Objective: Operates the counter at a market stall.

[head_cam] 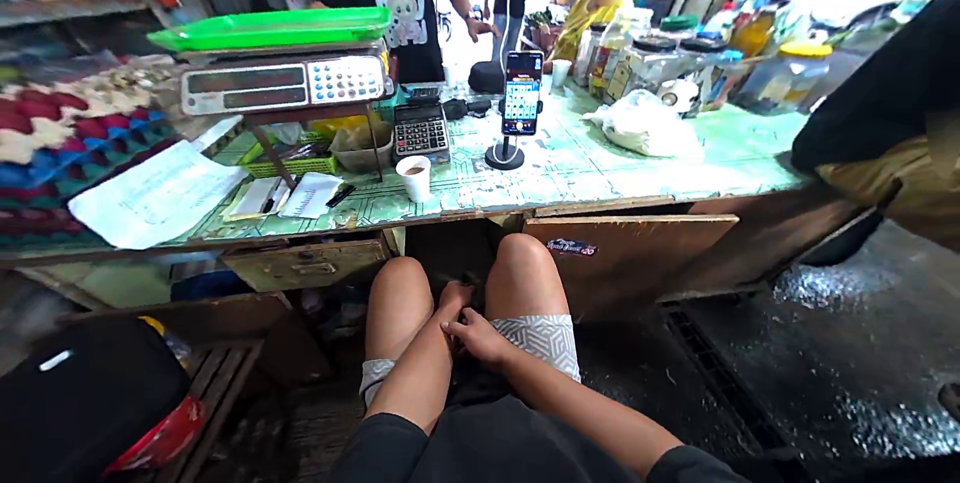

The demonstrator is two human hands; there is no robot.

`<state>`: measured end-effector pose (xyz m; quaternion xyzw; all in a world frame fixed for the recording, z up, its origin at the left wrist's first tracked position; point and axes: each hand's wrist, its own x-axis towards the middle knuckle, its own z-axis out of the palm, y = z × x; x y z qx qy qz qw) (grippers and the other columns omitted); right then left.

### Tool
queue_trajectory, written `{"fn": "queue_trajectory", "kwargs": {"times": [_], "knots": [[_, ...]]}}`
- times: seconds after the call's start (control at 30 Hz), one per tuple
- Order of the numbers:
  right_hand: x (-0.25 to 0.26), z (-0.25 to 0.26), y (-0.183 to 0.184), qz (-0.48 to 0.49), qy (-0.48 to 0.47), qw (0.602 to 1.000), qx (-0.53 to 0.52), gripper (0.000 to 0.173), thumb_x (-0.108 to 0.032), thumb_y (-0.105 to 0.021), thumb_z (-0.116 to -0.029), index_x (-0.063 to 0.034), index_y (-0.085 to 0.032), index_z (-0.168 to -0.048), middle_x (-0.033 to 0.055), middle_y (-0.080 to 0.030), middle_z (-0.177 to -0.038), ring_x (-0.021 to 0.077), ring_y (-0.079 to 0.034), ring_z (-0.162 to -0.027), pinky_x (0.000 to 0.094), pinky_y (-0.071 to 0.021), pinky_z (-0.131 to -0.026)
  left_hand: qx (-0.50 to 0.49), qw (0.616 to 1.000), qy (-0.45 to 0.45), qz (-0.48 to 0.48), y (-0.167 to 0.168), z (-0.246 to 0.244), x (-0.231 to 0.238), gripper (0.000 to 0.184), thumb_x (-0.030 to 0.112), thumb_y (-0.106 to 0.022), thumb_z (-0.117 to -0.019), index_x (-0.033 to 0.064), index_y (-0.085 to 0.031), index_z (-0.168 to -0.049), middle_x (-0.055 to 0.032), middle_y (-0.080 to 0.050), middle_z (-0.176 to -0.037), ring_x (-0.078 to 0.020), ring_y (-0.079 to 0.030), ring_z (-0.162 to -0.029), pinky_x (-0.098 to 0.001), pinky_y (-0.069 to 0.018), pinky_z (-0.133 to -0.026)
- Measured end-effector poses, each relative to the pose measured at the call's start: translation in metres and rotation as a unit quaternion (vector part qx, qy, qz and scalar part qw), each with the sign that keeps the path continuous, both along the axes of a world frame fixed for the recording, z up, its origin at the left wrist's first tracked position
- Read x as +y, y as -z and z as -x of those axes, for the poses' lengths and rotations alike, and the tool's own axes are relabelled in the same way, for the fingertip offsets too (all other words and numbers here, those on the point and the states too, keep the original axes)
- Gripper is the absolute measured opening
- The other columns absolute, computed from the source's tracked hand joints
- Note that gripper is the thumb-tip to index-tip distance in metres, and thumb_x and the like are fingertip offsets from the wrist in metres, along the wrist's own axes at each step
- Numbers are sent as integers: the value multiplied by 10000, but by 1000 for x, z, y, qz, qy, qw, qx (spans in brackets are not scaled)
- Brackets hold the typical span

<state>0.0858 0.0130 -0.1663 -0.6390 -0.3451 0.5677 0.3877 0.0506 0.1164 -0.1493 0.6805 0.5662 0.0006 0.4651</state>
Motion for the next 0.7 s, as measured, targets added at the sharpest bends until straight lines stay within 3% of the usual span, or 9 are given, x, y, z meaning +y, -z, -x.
{"fn": "queue_trajectory", "kwargs": {"times": [0.1,0.17,0.27,0.33,0.5,0.57,0.63,0.67,0.7], "knots": [[-1,-1,0,2,-1,1000,4,723,-429,-664,-984,2,-384,-1492,234,-609,-1309,317,-667,-1123,501,-570,-952,1,999,21,-35,69,-8,35,447,424,-609,-992,21,-712,-1156,-226,-706,-1165,-373,-673,-1120,-592,-518,-956],[-1,0,1,4,2,1000,7,725,-429,-673,-979,-2,-386,-1490,234,-604,-1314,320,-663,-1126,505,-565,-952,4,999,28,-34,82,-9,42,456,443,-615,-986,32,-714,-1156,-219,-708,-1158,-370,-677,-1109,-599,-519,-951],[-2,-1,0,5,-1,1000,1,750,-446,-680,-968,-6,-381,-1497,239,-592,-1340,334,-651,-1162,521,-563,-963,-1,1000,11,-12,26,-5,12,446,377,-582,-1031,-10,-682,-1229,-243,-664,-1263,-369,-617,-1216,-556,-453,-1045],[-1,-2,1,3,-3,1000,-3,753,-456,-684,-957,-10,-389,-1487,233,-603,-1311,324,-653,-1140,513,-560,-948,-7,1000,4,-7,-7,-3,-3,427,334,-577,-1035,-40,-678,-1215,-261,-657,-1261,-367,-610,-1221,-532,-443,-1060],[0,-3,2,7,-2,1000,5,760,-463,-687,-953,-22,-382,-1492,231,-605,-1308,320,-661,-1129,511,-567,-941,-20,999,26,-23,9,-2,7,437,359,-604,-1013,-44,-699,-1153,-271,-684,-1178,-380,-645,-1147,-549,-474,-1004],[0,-2,-1,7,-3,1000,8,749,-449,-681,-962,-16,-379,-1493,237,-595,-1322,326,-655,-1139,514,-564,-950,-6,999,34,-31,3,4,-2,437,347,-557,-1037,-27,-679,-1227,-260,-663,-1267,-379,-620,-1219,-550,-456,-1043],[0,-2,0,6,-4,1000,12,748,-445,-681,-968,-16,-373,-1498,235,-594,-1328,322,-657,-1134,508,-563,-948,10,998,64,-25,2,14,-12,463,333,-468,-1102,-4,-569,-1403,-249,-567,-1428,-391,-539,-1334,-554,-401,-1115],[1,-2,2,7,-2,1000,13,744,-444,-683,-967,-17,-377,-1493,230,-602,-1316,318,-663,-1119,504,-569,-941,-31,988,109,-110,42,17,11,467,372,-538,-1040,-37,-687,-1207,-285,-701,-1161,-423,-696,-1055,-583,-565,-848],[1,-2,3,6,-2,1000,12,735,-447,-684,-967,-19,-385,-1485,226,-611,-1293,314,-669,-1096,501,-572,-927,-41,990,100,-91,67,11,31,470,421,-580,-1007,-10,-712,-1140,-256,-716,-1092,-402,-702,-1008,-587,-562,-824]]}}
